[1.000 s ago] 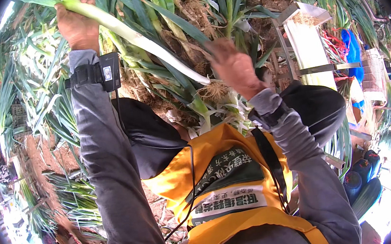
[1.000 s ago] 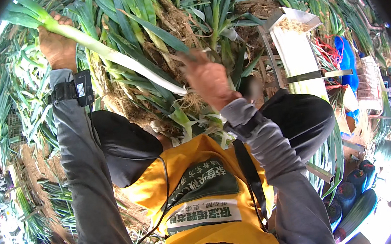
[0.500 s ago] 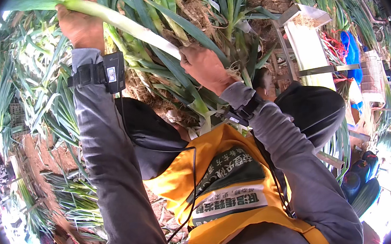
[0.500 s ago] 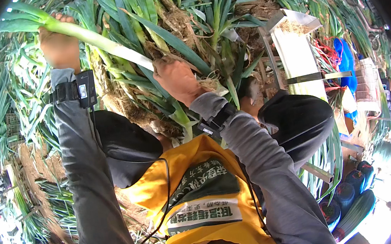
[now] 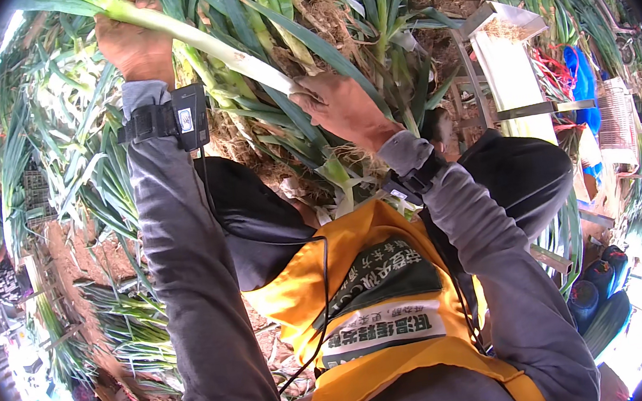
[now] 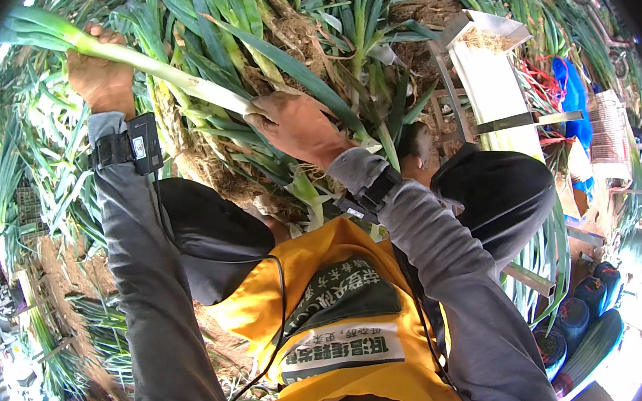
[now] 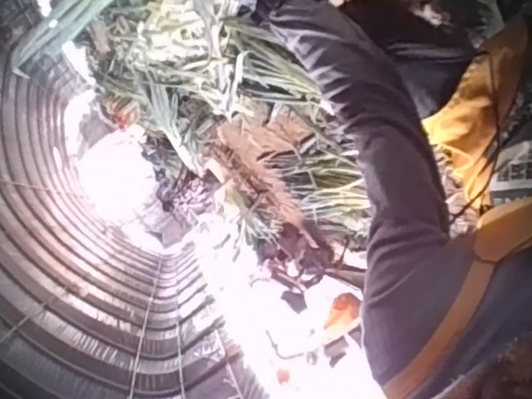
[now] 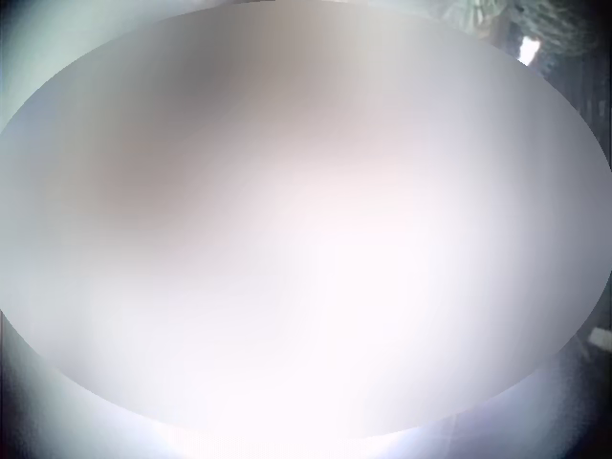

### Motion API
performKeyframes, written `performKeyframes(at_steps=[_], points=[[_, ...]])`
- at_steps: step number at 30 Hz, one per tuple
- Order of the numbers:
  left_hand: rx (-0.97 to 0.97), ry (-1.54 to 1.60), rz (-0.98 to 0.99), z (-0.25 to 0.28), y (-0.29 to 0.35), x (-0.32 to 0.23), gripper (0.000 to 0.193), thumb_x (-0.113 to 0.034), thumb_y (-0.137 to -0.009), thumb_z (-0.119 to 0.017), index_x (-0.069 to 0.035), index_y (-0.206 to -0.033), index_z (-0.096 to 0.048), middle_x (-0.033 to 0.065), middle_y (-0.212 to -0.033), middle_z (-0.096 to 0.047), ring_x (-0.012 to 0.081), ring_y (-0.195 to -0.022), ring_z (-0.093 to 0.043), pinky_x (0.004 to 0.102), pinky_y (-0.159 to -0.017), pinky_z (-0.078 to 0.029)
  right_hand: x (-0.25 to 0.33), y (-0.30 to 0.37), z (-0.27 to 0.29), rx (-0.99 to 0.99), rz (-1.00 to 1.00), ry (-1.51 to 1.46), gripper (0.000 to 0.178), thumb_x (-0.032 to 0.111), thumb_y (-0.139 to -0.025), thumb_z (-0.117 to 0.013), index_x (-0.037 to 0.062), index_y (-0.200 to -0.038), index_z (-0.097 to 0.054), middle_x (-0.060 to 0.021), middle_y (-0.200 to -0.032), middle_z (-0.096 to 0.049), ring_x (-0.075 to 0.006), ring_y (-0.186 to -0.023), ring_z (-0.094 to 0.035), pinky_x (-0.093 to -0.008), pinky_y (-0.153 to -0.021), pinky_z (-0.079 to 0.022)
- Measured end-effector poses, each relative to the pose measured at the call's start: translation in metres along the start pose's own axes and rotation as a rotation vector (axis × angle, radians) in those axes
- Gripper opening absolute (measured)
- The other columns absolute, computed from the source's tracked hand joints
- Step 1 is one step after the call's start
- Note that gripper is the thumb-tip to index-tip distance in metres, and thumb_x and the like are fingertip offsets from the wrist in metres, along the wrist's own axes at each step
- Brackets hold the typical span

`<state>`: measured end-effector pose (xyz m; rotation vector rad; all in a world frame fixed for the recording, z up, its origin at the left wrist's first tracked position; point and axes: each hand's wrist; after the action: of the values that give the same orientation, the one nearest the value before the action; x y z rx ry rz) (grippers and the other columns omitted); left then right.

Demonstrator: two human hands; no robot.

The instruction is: Peeling the outer skins from leeks and stacking them in a metal tray.

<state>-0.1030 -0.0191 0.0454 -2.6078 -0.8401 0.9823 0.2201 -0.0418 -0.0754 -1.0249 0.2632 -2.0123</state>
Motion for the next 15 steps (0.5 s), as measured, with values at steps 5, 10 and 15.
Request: performKeyframes(at_steps=[5,10,15], points=[[-0.021,-0.044,-0.041,-0.003,0.002,-0.008,0.055,-0.04,-0.105,-0.018,0.003,-0.097,-0.051,0.0112,-0.081,-0.054,0.0198,-0.067,-0.045,0.034,-0.064,-0.04,0.007,-0.005,0.003,0.275,-0.126,-0.124,0.017,0.015,-0.087,-0.06,0.0014,-0.097,-0.062,-0.0145,-0.083,-0.064,-0.0293,-0.075,-0.068,-0.0372,-0.068,-0.053],[-0.095,-0.044,-0.077,-0.007,0.005,-0.003,0.052,-0.037,-0.104,-0.023,0.005,-0.1,-0.054,0.0106,-0.079,-0.054,0.019,-0.065,-0.045,0.0334,-0.061,-0.041,0.009,-0.002,0.003,0.207,-0.04,0.061,0.016,0.015,-0.084,-0.061,0.0025,-0.094,-0.062,-0.014,-0.084,-0.065,-0.0327,-0.081,-0.066,-0.0392,-0.07,-0.053],[-0.1,-0.018,-0.067,0.003,0.001,-0.008,0.05,-0.036,-0.104,-0.026,0.005,-0.1,-0.054,0.0101,-0.078,-0.053,0.0183,-0.064,-0.046,0.033,-0.06,-0.041,0.01,-0.002,-0.001,0.095,-0.054,0.043,0.016,0.013,-0.081,-0.063,0.002,-0.092,-0.062,-0.0142,-0.082,-0.066,-0.0328,-0.077,-0.066,-0.0406,-0.071,-0.053]])
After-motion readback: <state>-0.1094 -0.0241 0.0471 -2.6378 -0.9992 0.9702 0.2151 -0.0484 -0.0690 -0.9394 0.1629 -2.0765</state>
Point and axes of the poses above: each hand's wrist, its own y-axis away from the middle knuckle, its own z-axis out of the back of the hand, x = y × z
